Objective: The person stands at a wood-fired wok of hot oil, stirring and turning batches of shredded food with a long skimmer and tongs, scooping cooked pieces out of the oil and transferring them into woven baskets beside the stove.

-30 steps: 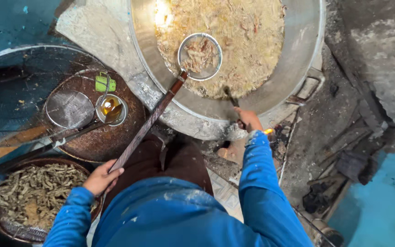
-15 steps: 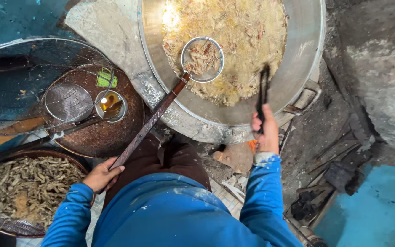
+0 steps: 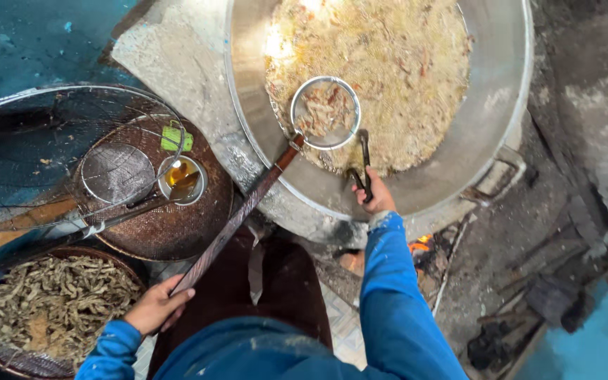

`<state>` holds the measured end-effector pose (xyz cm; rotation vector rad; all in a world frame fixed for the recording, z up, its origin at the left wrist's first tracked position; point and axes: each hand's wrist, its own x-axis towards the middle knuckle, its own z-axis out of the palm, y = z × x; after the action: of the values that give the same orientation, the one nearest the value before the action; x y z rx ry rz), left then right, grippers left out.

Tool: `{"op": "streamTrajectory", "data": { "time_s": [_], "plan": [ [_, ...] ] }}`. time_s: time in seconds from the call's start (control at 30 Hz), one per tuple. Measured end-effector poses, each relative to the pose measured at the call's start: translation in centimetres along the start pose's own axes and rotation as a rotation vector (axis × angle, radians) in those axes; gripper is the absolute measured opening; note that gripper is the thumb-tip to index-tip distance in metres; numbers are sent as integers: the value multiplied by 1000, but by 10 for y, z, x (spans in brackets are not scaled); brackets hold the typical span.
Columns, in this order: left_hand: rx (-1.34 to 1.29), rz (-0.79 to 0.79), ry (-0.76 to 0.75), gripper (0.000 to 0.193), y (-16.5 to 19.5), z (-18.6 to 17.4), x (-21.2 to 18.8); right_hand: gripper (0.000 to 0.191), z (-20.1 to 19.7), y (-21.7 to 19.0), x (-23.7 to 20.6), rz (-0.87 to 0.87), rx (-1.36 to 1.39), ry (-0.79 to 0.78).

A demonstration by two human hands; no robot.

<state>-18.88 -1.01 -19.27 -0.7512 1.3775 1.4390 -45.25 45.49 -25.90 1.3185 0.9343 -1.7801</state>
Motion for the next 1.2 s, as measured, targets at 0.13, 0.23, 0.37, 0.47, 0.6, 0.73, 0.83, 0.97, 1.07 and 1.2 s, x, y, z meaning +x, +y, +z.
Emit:
{"op": "streamTrajectory", "data": {
  "time_s": [0.13, 0.23, 0.37, 0.47, 0.6, 0.73, 0.83, 0.97, 1.07, 1.2],
  "plan": [
    [-19, 21, -22, 39, -3, 0, 3, 37, 28, -9, 15, -166, -39, 97],
    [-30, 3, -32, 44, 1, 2, -1, 34, 20, -1, -3, -281, 87, 136],
    [-19, 13, -41, 47, 11, 5, -11, 33, -8, 20, -68, -457, -60, 168],
    [26, 23, -25, 45, 16, 4, -13, 32, -18, 26, -112, -551, -149, 179],
    [2, 114, -71, 37, 22, 0, -12, 36, 11, 23, -123, -507, -235, 86],
    [50, 161, -77, 29, 28, -7, -14, 52, 46, 26, -108, -548, -737, 312],
    [51, 155, -96, 28, 32, -10, -16, 46, 48, 31, -109, -591, -874, 387],
    [57, 160, -92, 29, 35, -12, -20, 52, 39, 31, -121, -621, -973, 481],
    [80, 169, -76, 36, 35, -11, -19, 56, 42, 28, -126, -721, -1284, 565],
    [141, 104, 31, 55, 30, -12, -15, 59, 74, 23, -112, -827, -1579, 608]
  ]
}}
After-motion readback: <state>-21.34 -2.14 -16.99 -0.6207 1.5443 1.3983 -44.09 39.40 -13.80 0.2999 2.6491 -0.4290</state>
